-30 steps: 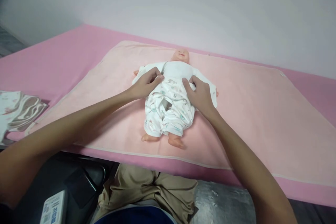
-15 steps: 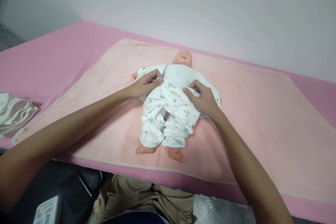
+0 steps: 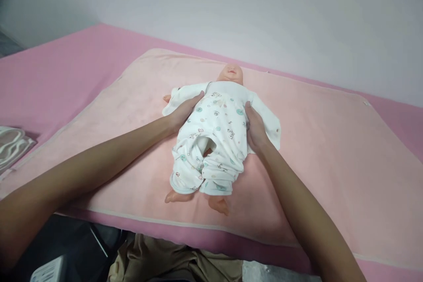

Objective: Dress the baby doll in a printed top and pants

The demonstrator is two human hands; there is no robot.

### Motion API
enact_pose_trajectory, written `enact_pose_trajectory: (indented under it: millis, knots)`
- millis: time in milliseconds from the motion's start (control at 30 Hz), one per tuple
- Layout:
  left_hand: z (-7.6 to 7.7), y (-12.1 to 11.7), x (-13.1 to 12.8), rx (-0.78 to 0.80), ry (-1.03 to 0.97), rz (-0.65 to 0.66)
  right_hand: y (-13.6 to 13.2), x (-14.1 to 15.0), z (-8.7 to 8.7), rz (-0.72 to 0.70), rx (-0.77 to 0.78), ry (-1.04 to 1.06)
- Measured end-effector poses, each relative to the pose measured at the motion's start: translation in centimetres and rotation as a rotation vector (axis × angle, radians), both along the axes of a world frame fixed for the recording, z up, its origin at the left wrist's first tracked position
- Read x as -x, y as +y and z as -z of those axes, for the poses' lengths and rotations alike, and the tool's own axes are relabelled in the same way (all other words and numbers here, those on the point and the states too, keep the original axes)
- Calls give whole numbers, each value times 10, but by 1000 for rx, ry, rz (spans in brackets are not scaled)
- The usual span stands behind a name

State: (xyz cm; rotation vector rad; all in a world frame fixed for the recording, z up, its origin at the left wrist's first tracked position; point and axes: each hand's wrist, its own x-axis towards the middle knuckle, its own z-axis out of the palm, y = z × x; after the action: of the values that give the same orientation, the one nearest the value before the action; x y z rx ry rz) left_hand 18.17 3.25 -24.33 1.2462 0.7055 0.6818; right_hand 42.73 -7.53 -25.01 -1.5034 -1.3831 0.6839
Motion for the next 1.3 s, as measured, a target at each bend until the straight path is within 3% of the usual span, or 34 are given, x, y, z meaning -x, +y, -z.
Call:
enact_pose_trajectory:
  millis: [67, 233, 300, 400, 500, 600, 733, 933, 1133, 1233, 1300]
  knots:
    - [-8, 6, 4, -164, 42, -6, 3, -7, -10, 19, -46, 18]
    - [-30, 23, -1, -655, 179, -19, 16, -19, -34, -58, -148, -213]
    - [-29, 27, -9, -679, 154, -104, 21, -19, -32, -6, -139, -151]
    - [-17, 26, -21, -578, 140, -226, 27, -14, -15, 153, -54, -33]
    - [-6, 19, -25, -489, 167, -248, 26, -6, 7, 218, -30, 52]
    - [-5, 15, -24, -413, 156, -218, 26, -1, 15, 184, -74, 186]
    - [-13, 22, -21, -468, 171, -179, 26, -5, 1, 150, -88, 99]
    - [-33, 39, -29, -736, 227, -147, 38, -24, -39, 58, -79, -132]
    - [-34, 63, -48, -818, 358, -214, 65, -44, -47, 80, 196, -89]
    - [-38, 52, -40, -1012, 409, -265, 39, -20, -50, 287, -29, -313]
    - [-40, 28, -18, -1127, 451, -276, -1, 11, -55, 287, -252, -498]
